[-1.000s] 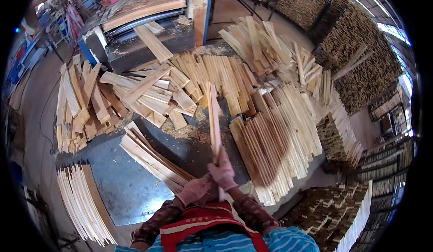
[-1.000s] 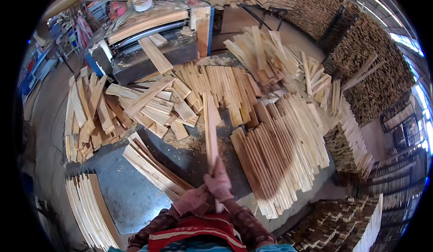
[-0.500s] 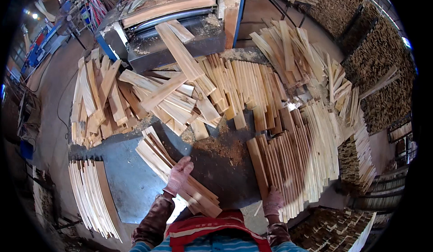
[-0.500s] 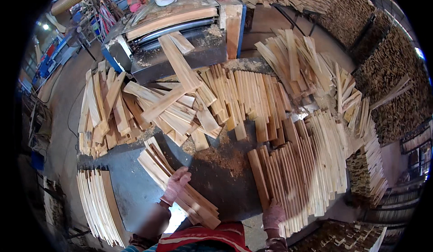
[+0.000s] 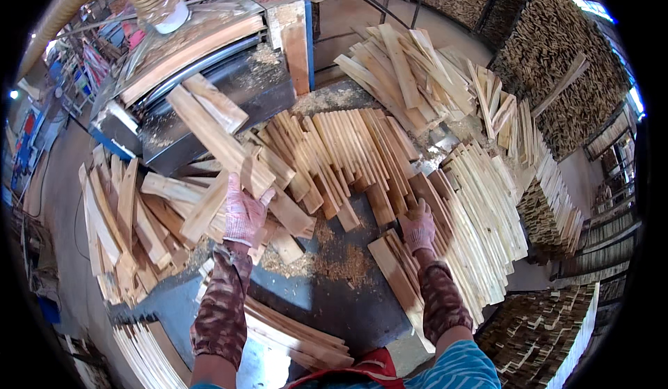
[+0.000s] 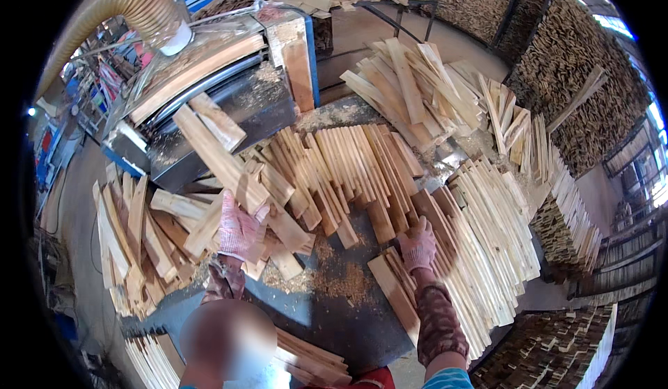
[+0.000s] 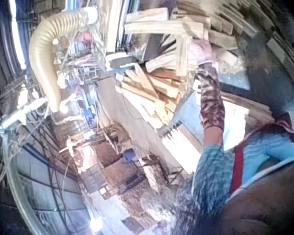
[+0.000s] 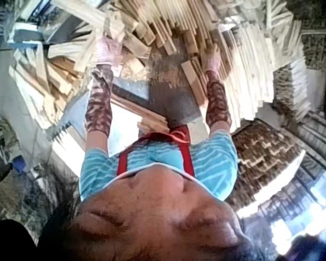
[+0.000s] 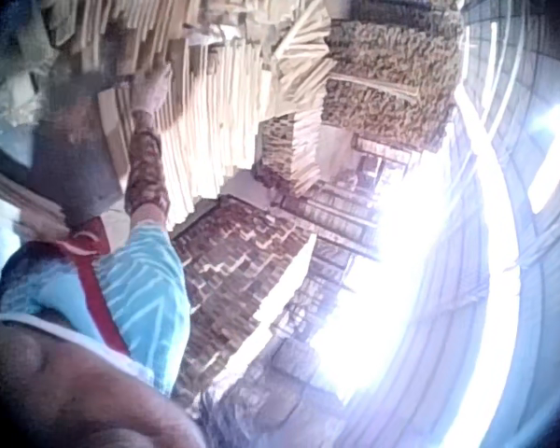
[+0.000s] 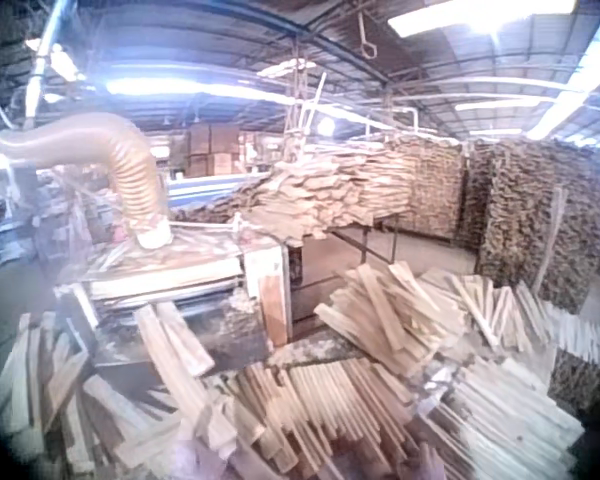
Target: The person sorts and stacks light-colored wooden planks in a workshop. They pick up planks from a pile, inspect them, and arrange them into neat stacks on a metal table and a nearby rack. The person wears gloves and an apron while handling the wood.
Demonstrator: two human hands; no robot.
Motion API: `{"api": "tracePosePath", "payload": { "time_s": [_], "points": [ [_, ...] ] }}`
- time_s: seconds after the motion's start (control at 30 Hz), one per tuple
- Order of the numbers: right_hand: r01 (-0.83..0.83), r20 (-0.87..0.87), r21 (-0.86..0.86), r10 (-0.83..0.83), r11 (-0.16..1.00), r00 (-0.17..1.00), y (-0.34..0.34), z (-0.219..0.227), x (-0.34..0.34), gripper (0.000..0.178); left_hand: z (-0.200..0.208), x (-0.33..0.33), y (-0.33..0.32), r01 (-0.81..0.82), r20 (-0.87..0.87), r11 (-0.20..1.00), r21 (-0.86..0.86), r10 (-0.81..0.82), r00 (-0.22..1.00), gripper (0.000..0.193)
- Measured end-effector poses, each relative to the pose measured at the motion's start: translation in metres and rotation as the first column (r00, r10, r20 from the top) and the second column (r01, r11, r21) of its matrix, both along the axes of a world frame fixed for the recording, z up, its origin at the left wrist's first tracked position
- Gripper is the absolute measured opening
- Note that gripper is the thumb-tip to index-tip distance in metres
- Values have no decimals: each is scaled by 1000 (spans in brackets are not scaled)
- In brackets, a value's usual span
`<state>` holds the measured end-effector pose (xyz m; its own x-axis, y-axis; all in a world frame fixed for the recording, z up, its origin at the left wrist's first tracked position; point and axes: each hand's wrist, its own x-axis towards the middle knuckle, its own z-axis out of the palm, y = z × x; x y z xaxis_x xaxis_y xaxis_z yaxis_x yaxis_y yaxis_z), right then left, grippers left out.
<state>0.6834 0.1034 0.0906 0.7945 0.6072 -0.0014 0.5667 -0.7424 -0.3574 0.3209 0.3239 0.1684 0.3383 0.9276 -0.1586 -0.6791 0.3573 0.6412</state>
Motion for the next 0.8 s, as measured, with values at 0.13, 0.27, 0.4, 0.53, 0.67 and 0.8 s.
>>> {"api": "tracePosePath", "payload": {
  "time_s": [0.13, 0.27, 0.4, 0.53, 0.67, 0.8],
  "points": [
    [-9, -84, -372, -24, 928, 996, 48, 9, 17, 76, -6, -10, 8, 23, -106, 999, -25, -25, 994, 48],
    [-47, -267, -125, 11, 991, 964, 45, 0, 31, 51, -46, -34, -44, 75, -149, 991, -107, -90, 985, 43],
    [-198, -66, -23, 196, 980, 978, 59, -5, 17, 35, -46, -51, -125, 143, -377, 919, -368, -288, 880, 22],
    [-307, -133, 66, 313, 950, 940, 90, -31, 0, 27, -48, -39, -166, -54, -410, 903, -427, -140, 901, 15],
    [-314, -86, 54, 318, 948, 944, 109, -47, -25, 29, -12, -55, -173, 115, -511, 919, -378, -311, 801, 28],
    [-379, -163, -52, 367, 924, 916, 128, -48, -15, 44, -15, -46, -182, 25, -410, 955, -296, -151, 899, 40]
  ]
}}
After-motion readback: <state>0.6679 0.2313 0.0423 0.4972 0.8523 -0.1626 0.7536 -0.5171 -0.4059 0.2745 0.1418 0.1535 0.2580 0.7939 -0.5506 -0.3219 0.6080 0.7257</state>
